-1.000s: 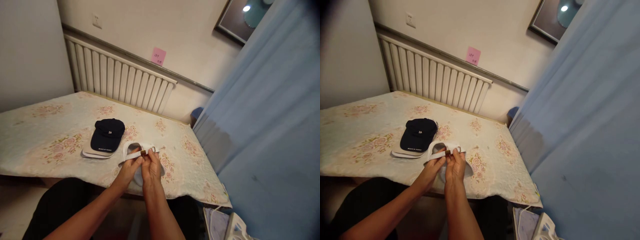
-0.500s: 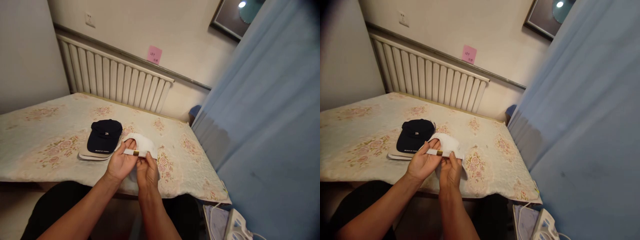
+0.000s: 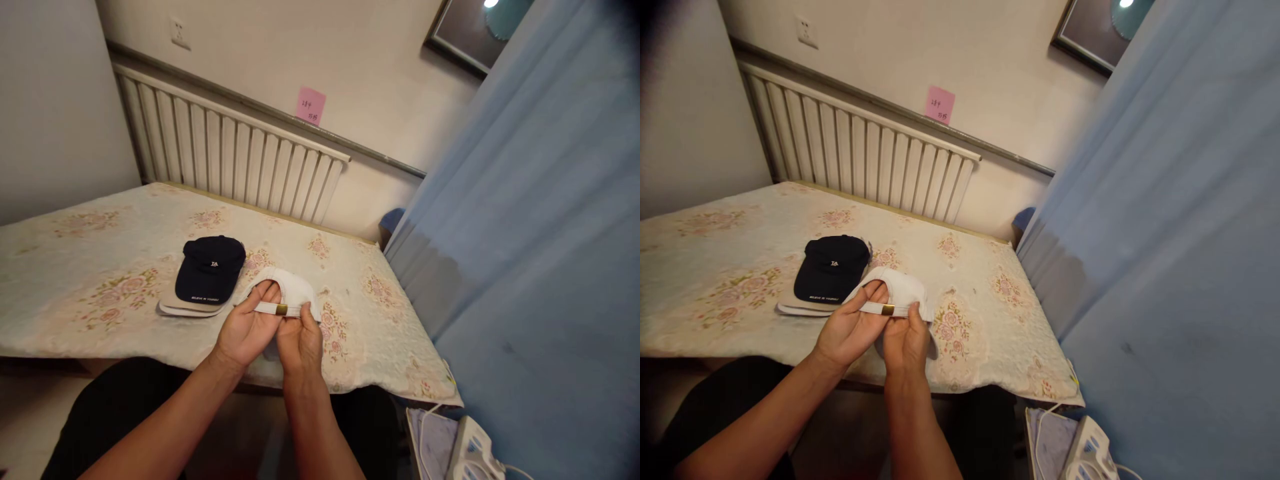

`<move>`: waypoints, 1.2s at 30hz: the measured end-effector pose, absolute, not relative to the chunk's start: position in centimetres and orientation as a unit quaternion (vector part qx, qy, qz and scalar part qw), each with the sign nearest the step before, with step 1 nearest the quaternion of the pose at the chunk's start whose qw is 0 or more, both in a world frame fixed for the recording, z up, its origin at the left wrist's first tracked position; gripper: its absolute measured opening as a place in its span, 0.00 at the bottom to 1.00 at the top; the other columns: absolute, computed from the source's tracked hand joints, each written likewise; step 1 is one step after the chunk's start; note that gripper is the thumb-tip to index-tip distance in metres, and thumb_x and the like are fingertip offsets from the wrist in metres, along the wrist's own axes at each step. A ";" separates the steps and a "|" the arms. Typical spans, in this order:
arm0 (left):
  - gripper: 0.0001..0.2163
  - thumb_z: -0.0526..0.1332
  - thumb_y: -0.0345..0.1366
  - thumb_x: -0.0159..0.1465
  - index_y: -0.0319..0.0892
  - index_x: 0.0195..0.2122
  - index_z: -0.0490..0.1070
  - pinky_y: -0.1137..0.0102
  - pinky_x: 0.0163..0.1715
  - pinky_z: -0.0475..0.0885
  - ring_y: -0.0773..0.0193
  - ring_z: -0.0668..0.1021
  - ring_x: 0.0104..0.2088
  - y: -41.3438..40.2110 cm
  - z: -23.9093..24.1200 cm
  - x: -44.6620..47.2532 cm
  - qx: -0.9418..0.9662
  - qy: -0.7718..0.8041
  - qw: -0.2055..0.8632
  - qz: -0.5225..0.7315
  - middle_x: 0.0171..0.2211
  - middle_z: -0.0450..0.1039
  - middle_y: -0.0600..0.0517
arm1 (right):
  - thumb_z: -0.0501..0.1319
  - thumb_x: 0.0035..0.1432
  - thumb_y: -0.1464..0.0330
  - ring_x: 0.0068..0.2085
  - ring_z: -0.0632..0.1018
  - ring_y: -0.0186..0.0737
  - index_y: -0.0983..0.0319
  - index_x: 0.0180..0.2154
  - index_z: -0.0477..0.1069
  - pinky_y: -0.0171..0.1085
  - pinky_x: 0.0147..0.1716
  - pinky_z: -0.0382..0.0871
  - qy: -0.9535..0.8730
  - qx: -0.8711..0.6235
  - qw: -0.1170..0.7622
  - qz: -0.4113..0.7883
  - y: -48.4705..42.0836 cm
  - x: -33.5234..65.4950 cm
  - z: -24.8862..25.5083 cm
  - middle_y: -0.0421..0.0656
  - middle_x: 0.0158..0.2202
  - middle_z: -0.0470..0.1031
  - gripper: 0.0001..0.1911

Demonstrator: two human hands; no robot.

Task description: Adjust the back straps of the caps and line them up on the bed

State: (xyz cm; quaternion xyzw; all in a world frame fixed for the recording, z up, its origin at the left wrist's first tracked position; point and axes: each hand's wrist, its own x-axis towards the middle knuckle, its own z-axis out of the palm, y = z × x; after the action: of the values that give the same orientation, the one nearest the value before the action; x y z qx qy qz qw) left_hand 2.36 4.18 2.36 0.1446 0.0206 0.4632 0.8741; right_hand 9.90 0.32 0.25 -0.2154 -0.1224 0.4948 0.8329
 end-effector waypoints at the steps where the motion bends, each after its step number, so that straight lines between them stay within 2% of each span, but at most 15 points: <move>1: 0.14 0.45 0.30 0.68 0.38 0.38 0.71 0.62 0.55 0.69 0.64 0.76 0.47 4.2 2.4 2.3 0.141 0.023 0.875 0.462 0.41 0.73 0.47 | 0.52 0.62 0.68 0.54 0.73 0.39 0.66 0.54 0.63 0.46 0.60 0.59 -0.116 -0.212 0.832 0.499 0.2 10.0 0.3 0.50 0.51 0.74 0.20; 7: 0.16 0.48 0.42 0.68 0.38 0.42 0.70 0.58 0.53 0.71 0.58 0.75 0.49 4.1 2.7 2.2 0.101 0.056 0.866 0.487 0.43 0.73 0.44 | 0.52 0.62 0.68 0.54 0.74 0.39 0.65 0.54 0.64 0.46 0.59 0.60 -0.111 -0.211 0.826 0.510 -0.2 10.4 0.2 0.50 0.51 0.74 0.19; 14: 0.18 0.50 0.44 0.67 0.36 0.47 0.69 0.56 0.50 0.73 0.53 0.73 0.53 4.7 2.3 2.8 0.081 0.092 0.867 0.483 0.52 0.70 0.39 | 0.54 0.61 0.68 0.53 0.74 0.39 0.63 0.50 0.68 0.47 0.59 0.61 -0.098 -0.188 0.841 0.497 -0.8 12.1 0.0 0.48 0.51 0.75 0.16; 21: 0.21 0.48 0.40 0.68 0.34 0.57 0.62 0.55 0.54 0.70 0.53 0.75 0.51 4.1 2.8 4.1 0.054 0.115 0.887 0.444 0.51 0.72 0.36 | 0.56 0.59 0.69 0.54 0.73 0.41 0.62 0.49 0.69 0.49 0.59 0.60 -0.105 -0.177 0.858 0.470 -2.1 13.6 0.2 0.47 0.51 0.75 0.16; 27: 0.21 0.47 0.36 0.68 0.35 0.60 0.59 0.51 0.57 0.66 0.52 0.74 0.53 2.7 3.2 5.6 0.056 0.104 0.898 0.424 0.52 0.72 0.36 | 0.58 0.58 0.65 0.56 0.71 0.41 0.58 0.51 0.68 0.50 0.61 0.56 -0.161 -0.153 0.852 0.475 -2.8 14.1 0.2 0.45 0.55 0.72 0.18; 36: 0.24 0.47 0.34 0.67 0.30 0.63 0.52 0.53 0.55 0.69 0.49 0.72 0.54 2.3 3.4 7.3 0.067 0.112 0.908 0.399 0.52 0.70 0.33 | 0.57 0.57 0.67 0.56 0.72 0.41 0.62 0.47 0.71 0.49 0.62 0.55 -0.116 -0.141 0.856 0.484 -3.5 16.8 0.2 0.46 0.51 0.75 0.15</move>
State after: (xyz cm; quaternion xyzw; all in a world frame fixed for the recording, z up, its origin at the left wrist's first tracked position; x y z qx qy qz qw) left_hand 7.30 2.28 3.36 0.0674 0.1115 0.3990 0.9076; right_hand 16.80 -3.48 0.23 -0.1412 -0.1155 0.4844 0.8556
